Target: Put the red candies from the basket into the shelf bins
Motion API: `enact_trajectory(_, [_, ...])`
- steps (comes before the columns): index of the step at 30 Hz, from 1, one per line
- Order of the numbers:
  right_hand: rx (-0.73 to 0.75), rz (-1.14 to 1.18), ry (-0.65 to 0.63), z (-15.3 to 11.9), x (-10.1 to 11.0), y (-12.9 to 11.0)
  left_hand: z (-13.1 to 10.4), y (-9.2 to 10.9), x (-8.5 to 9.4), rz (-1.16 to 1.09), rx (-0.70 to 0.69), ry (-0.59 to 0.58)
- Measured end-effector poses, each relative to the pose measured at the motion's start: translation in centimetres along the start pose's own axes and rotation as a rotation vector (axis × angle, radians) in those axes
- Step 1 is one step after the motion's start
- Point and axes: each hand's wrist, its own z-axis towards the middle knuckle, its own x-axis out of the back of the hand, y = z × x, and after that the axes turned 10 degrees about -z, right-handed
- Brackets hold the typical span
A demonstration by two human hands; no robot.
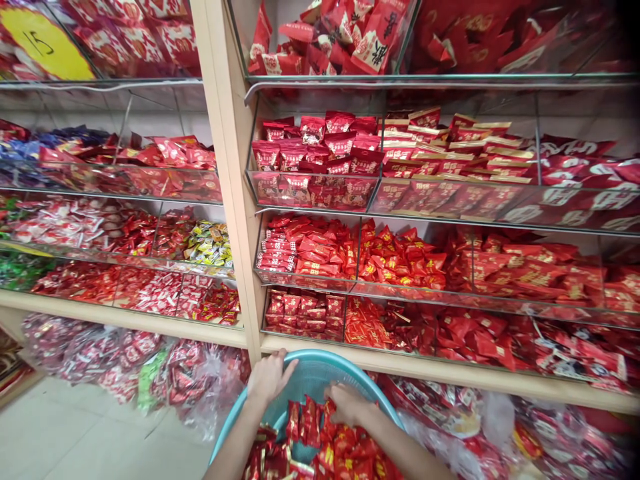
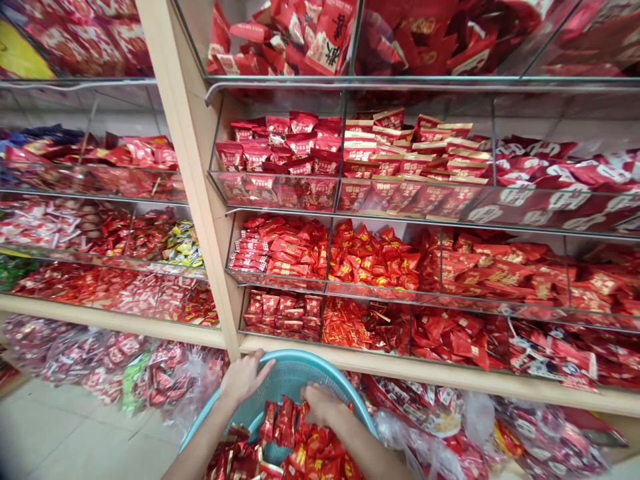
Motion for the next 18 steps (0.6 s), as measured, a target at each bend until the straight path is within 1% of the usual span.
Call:
enact_trajectory(7, [-0.055, -0.007, -0.022, -0.4, 0.7, -1.0, 0.3, -0.5, -0.6, 0.016, -0.057, 0.058])
enact_trajectory(11, [-0.067, -0.004, -0.013, -0.8, 1.5, -0.9, 0.3, -0.6, -0.8, 0.031, -0.054, 0.06])
enact_trajectory(15, [-0.064, -0.008, 0.037, -2.4, 3.2, -0.5, 0.3, -0.5, -0.6, 0.028, -0.058, 0.053])
enact_trajectory(18, [-0.02, -0.009, 0.04, -4.3, 4.1, -0.9, 0.2, -0.4, -0.6, 0.029, -0.047, 0.046])
